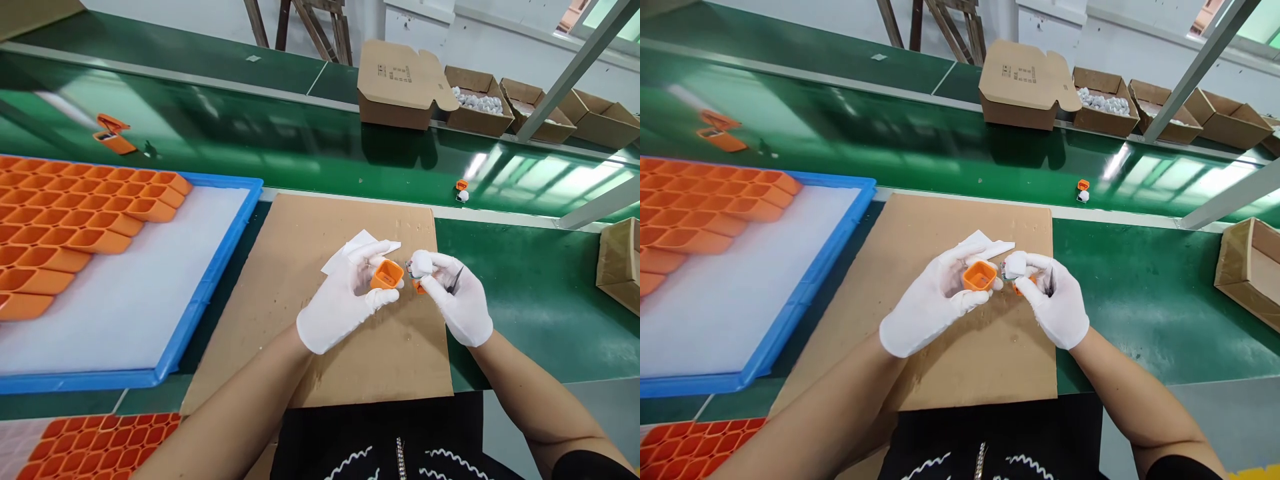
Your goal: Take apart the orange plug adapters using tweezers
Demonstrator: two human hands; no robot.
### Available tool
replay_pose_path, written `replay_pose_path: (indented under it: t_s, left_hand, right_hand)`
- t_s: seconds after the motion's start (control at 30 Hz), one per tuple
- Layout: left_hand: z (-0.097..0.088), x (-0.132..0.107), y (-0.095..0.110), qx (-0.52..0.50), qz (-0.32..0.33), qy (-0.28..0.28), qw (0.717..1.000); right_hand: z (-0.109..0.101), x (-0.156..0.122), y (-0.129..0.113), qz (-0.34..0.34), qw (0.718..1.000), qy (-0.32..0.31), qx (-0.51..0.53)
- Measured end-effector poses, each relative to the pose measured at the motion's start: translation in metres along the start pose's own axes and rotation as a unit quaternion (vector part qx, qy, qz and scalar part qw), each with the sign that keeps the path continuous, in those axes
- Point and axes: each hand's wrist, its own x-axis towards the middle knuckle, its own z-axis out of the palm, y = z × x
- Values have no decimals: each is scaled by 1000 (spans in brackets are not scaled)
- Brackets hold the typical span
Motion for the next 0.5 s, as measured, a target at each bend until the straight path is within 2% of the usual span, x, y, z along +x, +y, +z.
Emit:
replay_pose_path:
  t_s: [0.17,0.27,0.37,0.43,0.5]
  left_hand:
    - [2,-3,-8,-4,2,-5,1000]
    - [0,-6,-6,44,25,-14,999]
    - [-5,-7,-1,126,66,-20,990]
    - [-8,-7,2,161,89,-30,982]
    - [-10,-7,4,172,103,-40,979]
  right_hand:
    - [-2,-2,7,-17,999,-5,-47]
    - [-5,-4,10,-135,982,-3,-133]
    - [-8,-6,9,-275,940,8,-201]
    - [-10,-6,7,-312,921,14,-232]
    - [-10,-7,5,-317,913,18,-256]
